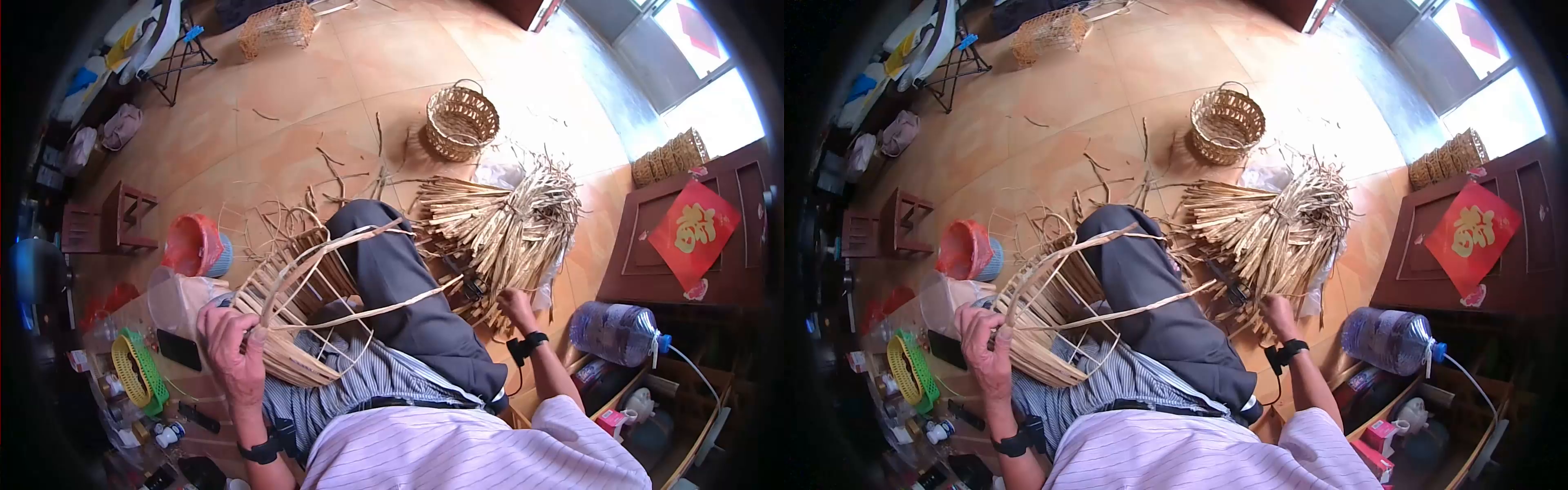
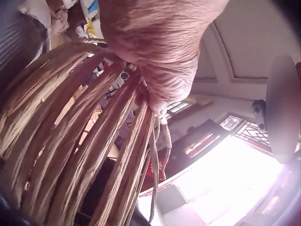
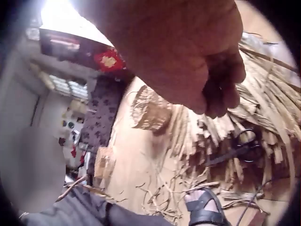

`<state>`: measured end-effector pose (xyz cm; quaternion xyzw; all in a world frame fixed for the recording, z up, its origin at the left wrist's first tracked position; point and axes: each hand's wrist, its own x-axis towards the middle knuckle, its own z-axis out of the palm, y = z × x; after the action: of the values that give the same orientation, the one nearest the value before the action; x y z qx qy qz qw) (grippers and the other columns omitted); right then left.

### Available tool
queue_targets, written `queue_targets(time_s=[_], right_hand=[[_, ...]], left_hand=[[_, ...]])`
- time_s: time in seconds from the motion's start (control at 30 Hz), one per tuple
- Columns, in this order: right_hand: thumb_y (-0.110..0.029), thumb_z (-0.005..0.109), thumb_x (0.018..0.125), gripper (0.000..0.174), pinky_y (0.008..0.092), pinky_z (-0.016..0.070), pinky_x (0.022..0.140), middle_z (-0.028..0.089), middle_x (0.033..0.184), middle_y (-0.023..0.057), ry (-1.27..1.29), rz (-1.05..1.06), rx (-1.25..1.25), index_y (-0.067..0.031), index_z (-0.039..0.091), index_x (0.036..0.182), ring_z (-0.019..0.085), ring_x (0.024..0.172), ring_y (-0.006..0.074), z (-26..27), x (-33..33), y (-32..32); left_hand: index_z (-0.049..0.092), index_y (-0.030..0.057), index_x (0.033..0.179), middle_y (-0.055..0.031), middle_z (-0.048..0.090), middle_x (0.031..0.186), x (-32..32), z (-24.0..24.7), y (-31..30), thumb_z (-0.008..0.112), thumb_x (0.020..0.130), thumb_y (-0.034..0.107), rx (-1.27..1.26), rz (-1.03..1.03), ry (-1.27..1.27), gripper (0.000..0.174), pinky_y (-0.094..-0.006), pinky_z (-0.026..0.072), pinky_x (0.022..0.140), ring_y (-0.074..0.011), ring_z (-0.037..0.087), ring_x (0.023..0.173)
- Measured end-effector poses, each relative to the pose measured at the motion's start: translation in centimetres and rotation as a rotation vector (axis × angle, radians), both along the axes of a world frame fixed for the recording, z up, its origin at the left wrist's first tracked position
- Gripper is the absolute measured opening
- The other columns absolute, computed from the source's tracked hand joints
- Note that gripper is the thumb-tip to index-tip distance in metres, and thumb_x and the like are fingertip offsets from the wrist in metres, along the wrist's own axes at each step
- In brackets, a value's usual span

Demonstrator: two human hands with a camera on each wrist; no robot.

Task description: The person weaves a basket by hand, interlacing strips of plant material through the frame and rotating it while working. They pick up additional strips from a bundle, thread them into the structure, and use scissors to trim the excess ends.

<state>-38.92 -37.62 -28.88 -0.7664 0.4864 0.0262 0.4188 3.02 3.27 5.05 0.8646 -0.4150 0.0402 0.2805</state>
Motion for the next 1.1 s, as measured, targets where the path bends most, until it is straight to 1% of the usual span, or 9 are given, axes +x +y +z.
queue_targets(time_s=[0.07, 0.37, 0.5, 0.7, 0.8, 0.9, 0.97, 1.03, 1.1], right_hand=[[-0.019, 0.066, 0.1, 0.017, 0.0562, 0.0591, 0.078, 0.074, 0.089, 0.0275, -0.03, 0.138, -0.143, -0.0032, 0.074, 0.098, 0.073, 0.09, 0.0512, -0.9, 0.6, 1.8], [-0.012, 0.058, 0.105, 0.018, 0.0497, 0.0643, 0.09, 0.067, 0.117, 0.0206, 0.285, 0.459, -0.48, -0.005, 0.059, 0.121, 0.071, 0.108, 0.0416, -7.6, 7.0, 3.8], [-0.017, 0.058, 0.108, 0.008, 0.0408, 0.0655, 0.061, 0.068, 0.097, 0.0079, 0.46, 0.505, -0.726, -0.0152, 0.063, 0.114, 0.076, 0.082, 0.0253, -13.5, 6.5, 2.3], [-0.017, 0.061, 0.106, 0.009, 0.0486, 0.0645, 0.065, 0.075, 0.085, 0.0094, 0.449, 0.562, -0.887, -0.0161, 0.062, 0.115, 0.08, 0.076, 0.0315, -15.3, 5.7, 0.9], [-0.024, 0.065, 0.104, 0.032, 0.0571, 0.0618, 0.072, 0.078, 0.085, 0.019, 0.454, 0.587, -0.475, -0.0097, 0.062, 0.132, 0.079, 0.085, 0.0423, -12.2, 7.3, 0.5], [-0.022, 0.075, 0.095, 0.029, 0.0561, 0.0589, 0.07, 0.077, 0.087, 0.0265, 0.103, 0.5, -0.307, -0.0011, 0.071, 0.114, 0.078, 0.083, 0.0442, -10.8, 7.1, 0.4], [-0.019, 0.082, 0.092, 0.037, 0.0417, 0.0566, 0.064, 0.077, 0.082, 0.0148, -0.041, 0.307, 0.204, -0.0011, 0.073, 0.123, 0.076, 0.073, 0.0228, -7.1, 7.3, 0.2], [-0.015, 0.078, 0.097, 0.036, 0.0334, 0.0544, 0.066, 0.078, 0.091, 0.0052, -0.193, 0.012, 0.673, -0.0049, 0.07, 0.13, 0.071, 0.078, 0.0137, -2.1, 7.0, 1.2], [-0.015, 0.074, 0.102, 0.038, 0.0284, 0.0512, 0.07, 0.075, 0.099, -0.0005, -0.26, -0.021, 0.706, -0.0071, 0.065, 0.137, 0.066, 0.082, 0.0107, 5.3, 7.7, 2.5]], left_hand=[[0.067, 0.003, 0.099, -0.0123, 0.064, 0.092, 0.0, 0.1, -0.2, 0.068, 0.107, 0.042, -0.002, -0.005, -0.021, 0.04, -0.0581, 0.0395, 0.119, -0.0363, 0.061, 0.099], [0.067, 0.0033, 0.098, -0.0118, 0.065, 0.092, 0.2, 0.7, -0.2, 0.069, 0.106, 0.041, 0.033, 0.008, 0.002, 0.039, -0.0575, 0.0402, 0.116, -0.0355, 0.061, 0.098], [0.069, 0.0049, 0.096, -0.0116, 0.065, 0.092, 0.1, 0.2, 0.3, 0.074, 0.097, 0.027, 0.022, 0.037, 0.016, 0.023, -0.0577, 0.0401, 0.118, -0.036, 0.061, 0.099], [0.074, 0.0076, 0.096, -0.0073, 0.072, 0.091, 0.0, 1.4, -0.2, 0.079, 0.093, 0.023, 0.032, 0.042, 0.022, 0.017, -0.0538, 0.0417, 0.115, -0.0318, 0.067, 0.099], [0.073, 0.0048, 0.096, -0.0097, 0.071, 0.091, 0.2, 1.3, 0.0, 0.078, 0.098, 0.032, 0.021, 0.018, 0.048, 0.027, -0.0533, 0.0418, 0.116, -0.0331, 0.066, 0.098], [0.074, 0.0063, 0.098, -0.0082, 0.073, 0.092, 0.3, 1.6, -0.1, 0.076, 0.102, 0.036, 0.014, 0.012, 0.056, 0.03, -0.0538, 0.0406, 0.117, -0.0319, 0.067, 0.098], [0.074, 0.0071, 0.099, -0.0076, 0.074, 0.094, 0.2, 1.8, -0.3, 0.075, 0.103, 0.036, 0.009, -0.002, 0.063, 0.029, -0.0538, 0.0397, 0.117, -0.0312, 0.067, 0.098], [0.074, 0.0084, 0.099, -0.0071, 0.076, 0.096, 0.2, 1.7, 0.0, 0.076, 0.102, 0.032, 0.013, -0.001, 0.059, 0.024, -0.0532, 0.0387, 0.118, -0.0299, 0.069, 0.101], [0.074, 0.0089, 0.1, -0.007, 0.076, 0.097, 0.2, 1.6, 0.0, 0.077, 0.101, 0.031, 0.006, -0.003, 0.066, 0.022, -0.0531, 0.0385, 0.118, -0.0296, 0.069, 0.102]])
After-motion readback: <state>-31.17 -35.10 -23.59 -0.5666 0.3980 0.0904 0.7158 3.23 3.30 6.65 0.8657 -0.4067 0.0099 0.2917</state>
